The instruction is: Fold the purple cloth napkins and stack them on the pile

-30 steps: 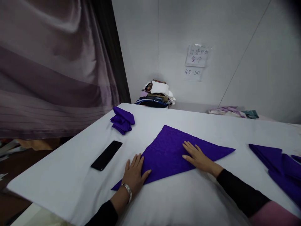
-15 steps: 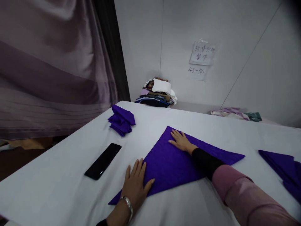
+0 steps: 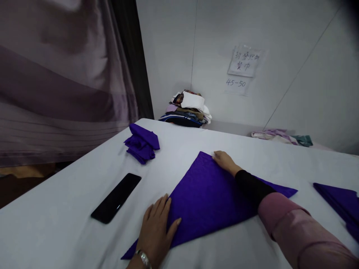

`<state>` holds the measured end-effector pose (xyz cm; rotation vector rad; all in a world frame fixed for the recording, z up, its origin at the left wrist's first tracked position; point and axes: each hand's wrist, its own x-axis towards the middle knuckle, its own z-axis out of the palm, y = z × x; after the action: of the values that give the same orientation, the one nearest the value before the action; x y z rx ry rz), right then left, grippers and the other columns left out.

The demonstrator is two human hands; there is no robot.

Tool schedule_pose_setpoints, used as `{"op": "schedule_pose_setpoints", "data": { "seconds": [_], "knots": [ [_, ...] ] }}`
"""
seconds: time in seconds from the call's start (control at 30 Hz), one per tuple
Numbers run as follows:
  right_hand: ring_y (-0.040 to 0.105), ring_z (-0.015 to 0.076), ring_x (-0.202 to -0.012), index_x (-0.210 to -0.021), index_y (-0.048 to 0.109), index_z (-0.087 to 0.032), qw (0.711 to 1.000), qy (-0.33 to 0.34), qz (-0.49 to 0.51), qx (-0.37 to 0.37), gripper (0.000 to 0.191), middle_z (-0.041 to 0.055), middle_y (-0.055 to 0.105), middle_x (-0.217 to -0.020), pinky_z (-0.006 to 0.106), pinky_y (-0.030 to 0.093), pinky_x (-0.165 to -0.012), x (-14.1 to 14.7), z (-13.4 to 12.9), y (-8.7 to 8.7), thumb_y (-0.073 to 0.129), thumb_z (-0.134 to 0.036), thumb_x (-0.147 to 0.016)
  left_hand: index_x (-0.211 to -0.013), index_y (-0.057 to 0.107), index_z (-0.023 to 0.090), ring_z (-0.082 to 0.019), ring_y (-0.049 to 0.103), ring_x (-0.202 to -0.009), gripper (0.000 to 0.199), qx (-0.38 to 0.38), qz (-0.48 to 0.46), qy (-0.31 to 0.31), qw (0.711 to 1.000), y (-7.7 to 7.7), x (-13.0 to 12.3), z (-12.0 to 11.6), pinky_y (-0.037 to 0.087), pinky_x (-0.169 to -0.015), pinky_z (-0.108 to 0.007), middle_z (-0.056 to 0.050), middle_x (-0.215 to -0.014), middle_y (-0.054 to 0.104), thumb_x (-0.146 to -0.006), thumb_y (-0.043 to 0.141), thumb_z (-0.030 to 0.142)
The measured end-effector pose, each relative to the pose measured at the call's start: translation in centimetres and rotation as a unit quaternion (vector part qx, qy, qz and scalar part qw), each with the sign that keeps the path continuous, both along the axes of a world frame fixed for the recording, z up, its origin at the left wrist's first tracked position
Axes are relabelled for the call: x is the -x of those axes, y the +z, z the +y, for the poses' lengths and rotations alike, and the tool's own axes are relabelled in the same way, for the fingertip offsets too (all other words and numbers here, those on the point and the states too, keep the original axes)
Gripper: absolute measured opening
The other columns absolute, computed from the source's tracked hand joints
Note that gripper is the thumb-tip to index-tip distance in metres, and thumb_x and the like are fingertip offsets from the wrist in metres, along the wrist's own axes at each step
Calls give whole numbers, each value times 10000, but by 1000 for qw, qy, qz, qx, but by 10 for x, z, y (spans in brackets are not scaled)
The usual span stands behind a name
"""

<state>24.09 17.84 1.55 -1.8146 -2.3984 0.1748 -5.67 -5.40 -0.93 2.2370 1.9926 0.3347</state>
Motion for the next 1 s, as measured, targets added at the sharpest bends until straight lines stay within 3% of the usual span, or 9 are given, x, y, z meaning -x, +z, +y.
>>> {"op": "schedule_pose_setpoints", "data": {
  "seconds": [0.17, 0.43, 0.6, 0.83, 1.0],
  "knots": [
    [574, 236, -955, -1080, 628, -134, 999, -13, -20, 25, 360, 143, 602, -1082, 289, 417, -791, -39, -11, 5, 483, -371, -851, -1231, 514, 194, -251, 513, -1072, 453, -11, -25, 43, 999, 12, 7, 3, 397, -918, -413, -82, -1179, 591, -851, 414, 417],
    [595, 208, -844, -1021, 608, -152, 997, -44, -15, 60, 310, 107, 643, -958, 272, 420, -697, -104, -51, 5, 529, -374, -820, -909, 597, 202, -219, 572, -850, 242, 48, -24, 59, 997, 31, 6, 10, 401, -765, -352, -53, -875, 623, -859, 418, 357],
    [603, 217, -809, -977, 612, -170, 994, -76, -5, 77, 285, 100, 663, -918, 285, 415, -672, -136, -76, 1, 520, -388, -817, -803, 559, 201, -201, 570, -809, 176, 64, -24, 55, 996, 34, 6, 17, 391, -713, -314, -39, -816, 613, -851, 423, 301],
    [612, 225, -778, -822, 655, -159, 985, -149, 20, 86, 248, 103, 674, -834, 285, 408, -637, -172, -94, 2, 512, -360, -798, -844, 570, 202, -188, 592, -840, 160, 80, -3, 43, 996, 40, -13, 68, 397, -678, -280, -46, -880, 637, -841, 447, 304],
    [610, 207, -708, -761, 639, -182, 977, -191, 34, 91, 269, 73, 669, -762, 279, 411, -610, -205, -127, 7, 519, -423, -778, -891, 597, 201, -205, 605, -888, 197, 82, -2, 32, 996, 43, -27, 99, 421, -710, -288, -61, -943, 660, -830, 461, 330]
  ]
}}
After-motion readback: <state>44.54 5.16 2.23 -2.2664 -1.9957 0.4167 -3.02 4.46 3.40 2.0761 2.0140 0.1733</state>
